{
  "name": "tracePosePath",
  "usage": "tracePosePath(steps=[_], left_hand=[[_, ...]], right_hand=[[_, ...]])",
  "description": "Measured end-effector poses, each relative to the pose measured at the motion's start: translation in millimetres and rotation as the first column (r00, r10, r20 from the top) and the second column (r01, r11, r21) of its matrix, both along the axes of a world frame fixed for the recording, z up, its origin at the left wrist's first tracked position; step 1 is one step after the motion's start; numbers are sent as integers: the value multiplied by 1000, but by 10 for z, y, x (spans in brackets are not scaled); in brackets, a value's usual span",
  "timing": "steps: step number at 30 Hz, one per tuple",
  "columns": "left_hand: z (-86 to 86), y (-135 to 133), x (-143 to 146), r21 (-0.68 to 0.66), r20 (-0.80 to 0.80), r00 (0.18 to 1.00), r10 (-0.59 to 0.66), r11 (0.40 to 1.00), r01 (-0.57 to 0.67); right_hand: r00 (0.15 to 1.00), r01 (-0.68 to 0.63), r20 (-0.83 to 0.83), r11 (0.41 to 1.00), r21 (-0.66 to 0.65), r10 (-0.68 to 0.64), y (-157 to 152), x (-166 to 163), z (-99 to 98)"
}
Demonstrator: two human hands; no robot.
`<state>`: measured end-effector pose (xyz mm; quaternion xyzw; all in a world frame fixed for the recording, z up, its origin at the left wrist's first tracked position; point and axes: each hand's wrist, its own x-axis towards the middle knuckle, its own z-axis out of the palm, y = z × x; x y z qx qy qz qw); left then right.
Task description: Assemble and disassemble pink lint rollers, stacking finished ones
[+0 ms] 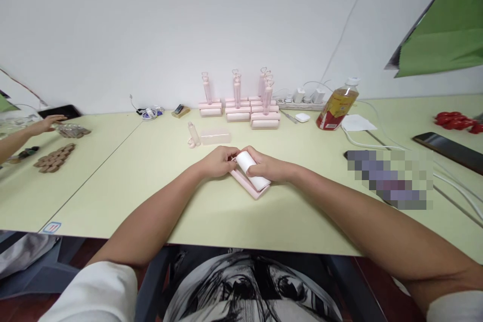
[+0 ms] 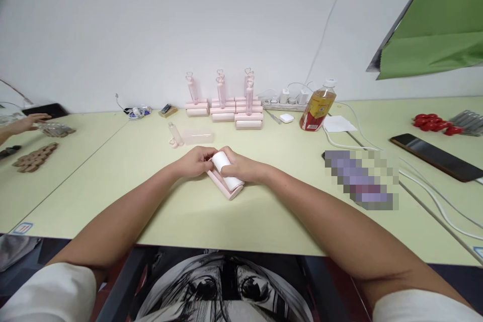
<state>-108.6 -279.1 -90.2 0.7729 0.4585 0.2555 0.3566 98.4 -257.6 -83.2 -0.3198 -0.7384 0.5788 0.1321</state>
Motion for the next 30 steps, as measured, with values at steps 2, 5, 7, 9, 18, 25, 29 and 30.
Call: tracePosePath(steps=[2,5,7,9,18,25,29,30], left_hand=[[-5,4,15,0,1,1000,21,1000,-21],[-7,14,29,-1,-4,999,52,999,-52],[-4,19,31,-7,-6,998,61,998,-61],[1,23,29,-16,-9,998,57,998,-57],[19,32,0,-14,6,1000,12,1000,-12],[108,-37,-36,-114,161,986,42,993,-24],[161,-81,-44,-166,272,961,41,986,5],[171,-88,-54,-180,278,960,23,983,28]], right_hand=[[1000,3,-8,1000,2,-3,12,-6,-8],[1000,21,-9,1000,-7,-21,33,-10,-34],[1000,22,-12,999,-23,-22,45,-9,-55],[999,14,-34,999,-40,-15,54,-7,-73],[1000,-23,-4,1000,-16,23,57,-1,-95],[990,9,-142,991,134,10,-19,1,-196],[957,-27,-286,996,86,51,-64,-8,-232],[948,-34,-312,996,77,56,-69,-12,-239]])
